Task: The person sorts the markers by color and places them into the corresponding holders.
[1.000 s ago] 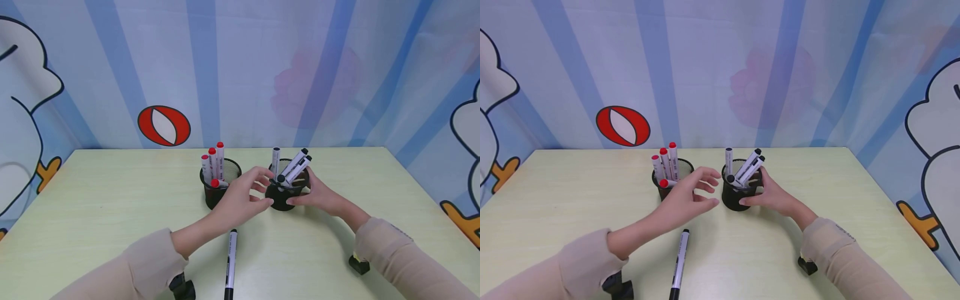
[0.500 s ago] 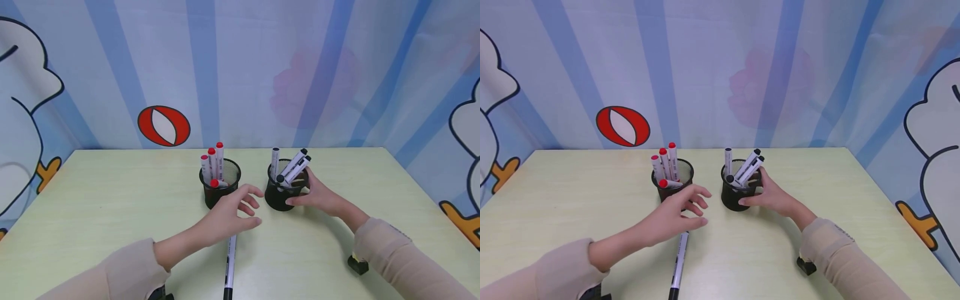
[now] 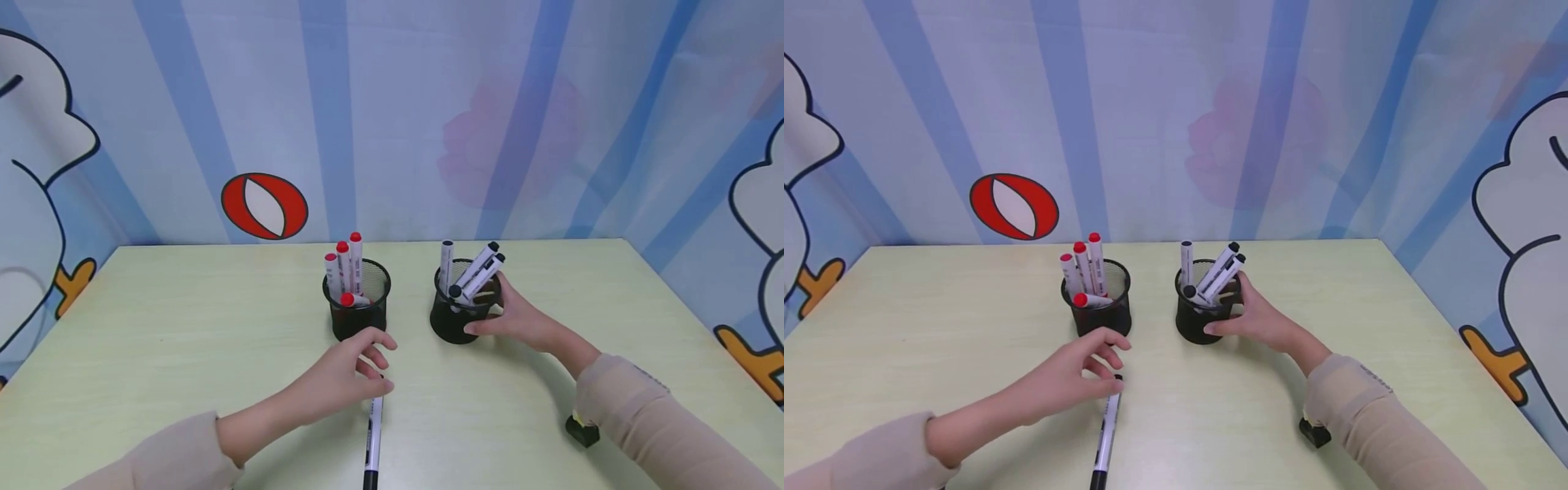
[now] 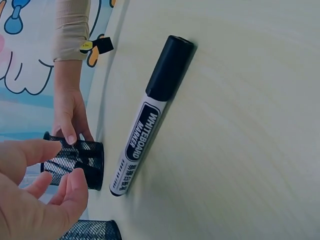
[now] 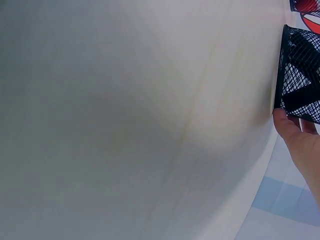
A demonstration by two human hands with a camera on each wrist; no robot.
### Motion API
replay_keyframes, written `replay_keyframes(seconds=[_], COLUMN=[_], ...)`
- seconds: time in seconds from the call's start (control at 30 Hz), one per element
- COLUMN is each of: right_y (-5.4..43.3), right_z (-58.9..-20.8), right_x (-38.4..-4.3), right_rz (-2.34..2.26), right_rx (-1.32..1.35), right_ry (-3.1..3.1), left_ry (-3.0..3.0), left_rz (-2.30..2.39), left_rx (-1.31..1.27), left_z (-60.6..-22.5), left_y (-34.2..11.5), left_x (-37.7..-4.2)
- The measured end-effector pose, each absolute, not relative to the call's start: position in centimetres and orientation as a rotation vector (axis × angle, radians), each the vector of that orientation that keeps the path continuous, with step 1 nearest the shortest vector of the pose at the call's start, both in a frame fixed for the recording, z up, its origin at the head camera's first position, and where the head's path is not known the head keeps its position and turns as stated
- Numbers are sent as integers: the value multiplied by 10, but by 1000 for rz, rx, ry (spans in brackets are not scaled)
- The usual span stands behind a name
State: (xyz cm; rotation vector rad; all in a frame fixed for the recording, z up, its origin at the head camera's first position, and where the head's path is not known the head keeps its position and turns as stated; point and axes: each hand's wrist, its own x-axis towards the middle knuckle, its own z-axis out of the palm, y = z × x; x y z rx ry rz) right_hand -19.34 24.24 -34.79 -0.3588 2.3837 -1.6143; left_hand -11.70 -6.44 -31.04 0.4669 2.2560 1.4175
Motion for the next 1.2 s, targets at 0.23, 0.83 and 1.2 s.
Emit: replay_keyframes(seconds=[0.23, 0.83, 1.2], right_y=[243, 242, 243], right_z=[-347, -347, -347], right_x=[-193, -194, -193], right_rz=[-1595, -1630, -1619], right_rx=[-341, -361, -358], right_ry=[2384, 2369, 2379], left_ry=[2233, 2292, 2379], left_rz=[1418, 1216, 1132], left_rx=[279, 120, 233], left_z=[-314, -329, -338], left_y=[-73, -72, -68], left_x=[-116, -114, -111])
